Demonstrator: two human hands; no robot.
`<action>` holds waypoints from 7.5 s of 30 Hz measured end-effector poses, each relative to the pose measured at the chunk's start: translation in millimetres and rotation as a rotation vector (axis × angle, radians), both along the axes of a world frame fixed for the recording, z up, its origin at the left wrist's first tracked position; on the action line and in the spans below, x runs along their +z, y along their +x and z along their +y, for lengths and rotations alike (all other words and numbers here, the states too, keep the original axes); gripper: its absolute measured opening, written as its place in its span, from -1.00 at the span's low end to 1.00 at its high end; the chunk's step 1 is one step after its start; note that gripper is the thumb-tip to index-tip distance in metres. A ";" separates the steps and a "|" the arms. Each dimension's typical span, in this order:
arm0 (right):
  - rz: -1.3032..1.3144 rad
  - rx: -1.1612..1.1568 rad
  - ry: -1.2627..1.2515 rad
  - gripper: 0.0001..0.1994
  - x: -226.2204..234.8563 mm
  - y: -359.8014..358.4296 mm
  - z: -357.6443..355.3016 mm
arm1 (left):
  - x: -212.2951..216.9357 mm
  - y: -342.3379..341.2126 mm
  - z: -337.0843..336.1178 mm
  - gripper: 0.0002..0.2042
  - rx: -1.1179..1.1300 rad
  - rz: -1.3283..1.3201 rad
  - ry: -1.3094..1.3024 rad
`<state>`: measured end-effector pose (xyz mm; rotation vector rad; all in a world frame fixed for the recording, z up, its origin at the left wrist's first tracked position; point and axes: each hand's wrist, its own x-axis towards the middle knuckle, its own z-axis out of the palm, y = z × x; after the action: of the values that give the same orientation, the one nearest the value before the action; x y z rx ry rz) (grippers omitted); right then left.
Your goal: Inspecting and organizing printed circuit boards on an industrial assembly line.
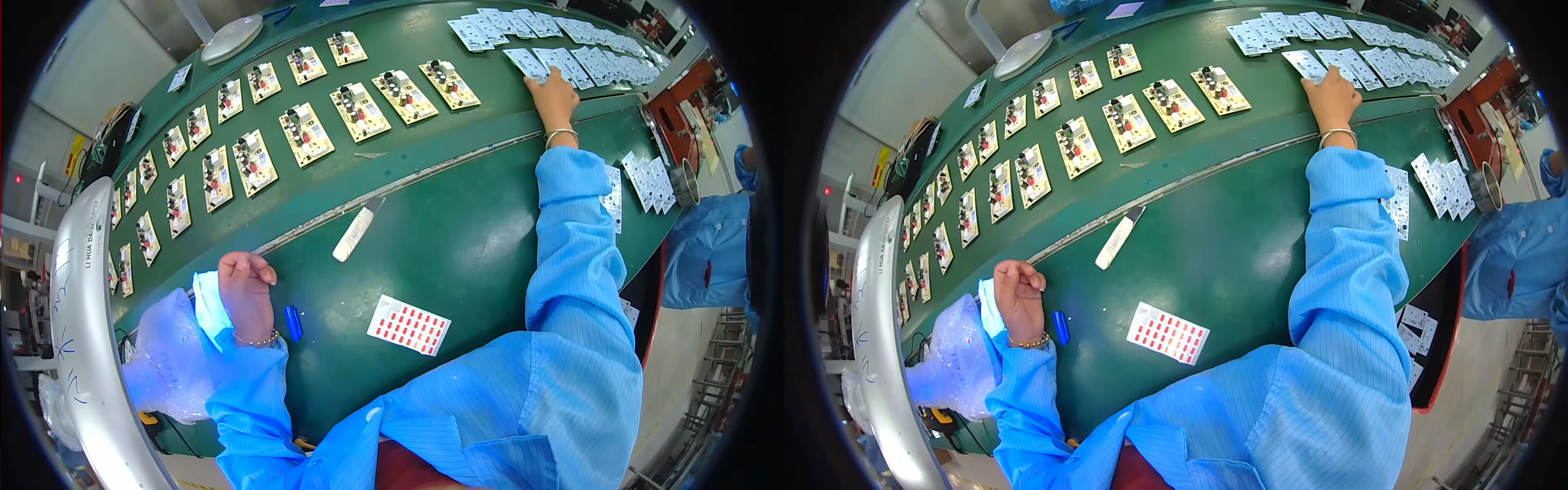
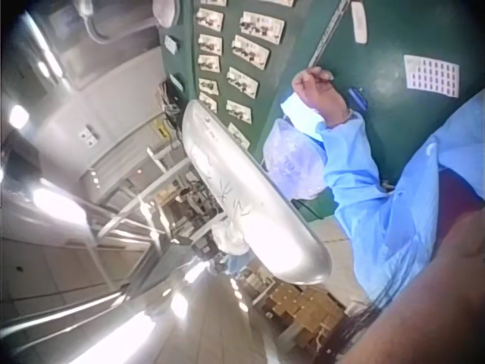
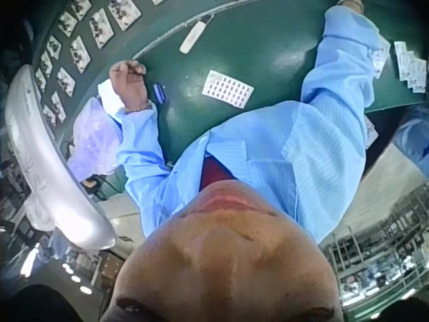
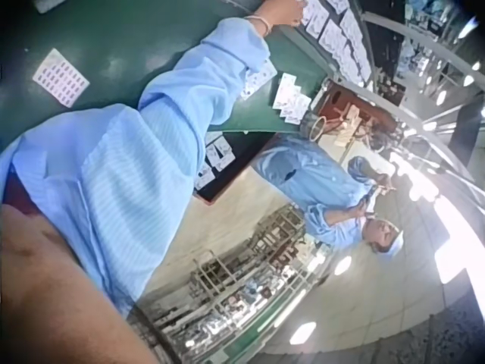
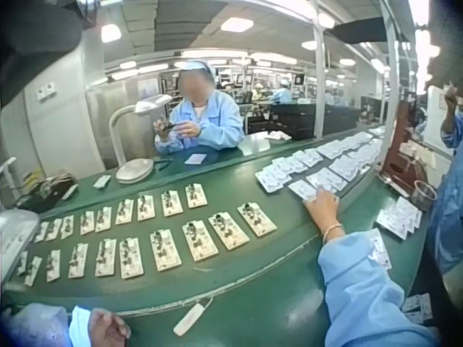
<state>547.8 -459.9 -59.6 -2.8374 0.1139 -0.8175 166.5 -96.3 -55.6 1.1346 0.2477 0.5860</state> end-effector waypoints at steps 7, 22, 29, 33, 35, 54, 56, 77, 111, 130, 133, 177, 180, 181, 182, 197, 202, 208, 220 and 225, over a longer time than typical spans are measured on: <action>-0.577 0.791 0.137 -0.46 34.7 -82.4 94.0 | -4.1 -1.7 -10.1 -0.83 0.202 -0.066 0.443; 0.047 1.946 0.490 -0.40 9.8 -208.2 173.0 | -13.0 -5.6 -4.2 -0.15 -0.033 -0.115 1.007; 0.109 1.977 0.511 -0.37 7.7 -204.9 173.9 | -7.1 -7.2 -7.4 -0.25 0.041 -0.137 0.994; 0.137 1.975 0.511 -0.36 7.3 -204.5 172.7 | -4.8 -8.2 -6.6 -0.31 0.021 -0.106 1.003; 0.153 1.980 0.521 -0.35 7.5 -204.1 173.1 | -1.6 -7.2 -6.6 -0.33 0.037 -0.118 0.996; 0.355 1.867 0.735 -0.22 -3.0 -208.9 162.2 | -11.9 1.8 -11.8 -0.08 -0.018 -0.242 0.799; 0.369 1.884 0.755 -0.22 -4.6 -208.9 165.1 | -10.7 -1.2 -12.1 -0.10 -0.021 -0.220 0.778; 0.335 1.921 0.745 -0.26 0.6 -206.0 164.7 | -9.2 -0.7 -12.3 -0.24 0.064 -0.224 0.870; 0.353 1.993 0.809 -0.14 2.7 -224.0 161.9 | -10.1 2.0 -13.0 -0.27 -0.122 -0.175 0.467; 0.726 1.801 0.726 -0.38 9.2 -221.8 168.0 | -6.1 -4.2 -7.9 -0.24 0.156 -0.281 1.035; 0.675 1.784 0.790 -0.43 6.5 -224.3 168.7 | -2.6 -4.1 -8.3 -0.25 0.145 -0.281 1.060; 2.056 1.222 1.669 -0.54 57.2 -280.9 181.7 | 10.0 4.0 1.4 -0.66 -0.332 0.275 -0.107; 2.047 1.185 1.678 -0.57 56.1 -280.3 183.3 | 8.1 3.3 3.2 -0.68 -0.298 0.246 -0.142; 2.038 1.151 1.684 -0.58 55.9 -279.4 184.2 | 2.7 2.7 8.0 -0.69 -0.281 0.221 -0.177; 2.030 1.116 1.689 -0.60 55.5 -278.0 185.5 | -0.2 1.6 10.9 -0.70 -0.264 0.195 -0.212; 1.674 0.986 1.556 -0.76 20.7 -239.8 212.4 | 47.5 -20.3 -62.7 -0.15 -0.118 -0.121 0.508; 1.642 0.957 1.508 -0.76 23.0 -244.8 215.3 | 48.0 -19.1 -69.9 -0.18 -0.061 -0.124 0.624; 1.664 1.024 1.717 -0.69 14.0 -228.2 204.8 | 37.7 -10.0 -69.9 -0.26 -0.027 -0.190 0.422; 0.448 0.831 1.870 -0.78 35.9 -112.5 128.4 | 4.2 -3.7 -33.6 -0.58 0.098 0.037 0.454; 0.296 0.604 1.584 -0.78 14.9 -64.3 78.4 | 0.8 -8.5 -27.4 -0.66 0.076 0.044 0.471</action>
<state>483.5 -381.4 -44.6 -1.2988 -0.0540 -0.0071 158.0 -123.6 -54.8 1.5992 0.1957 0.7090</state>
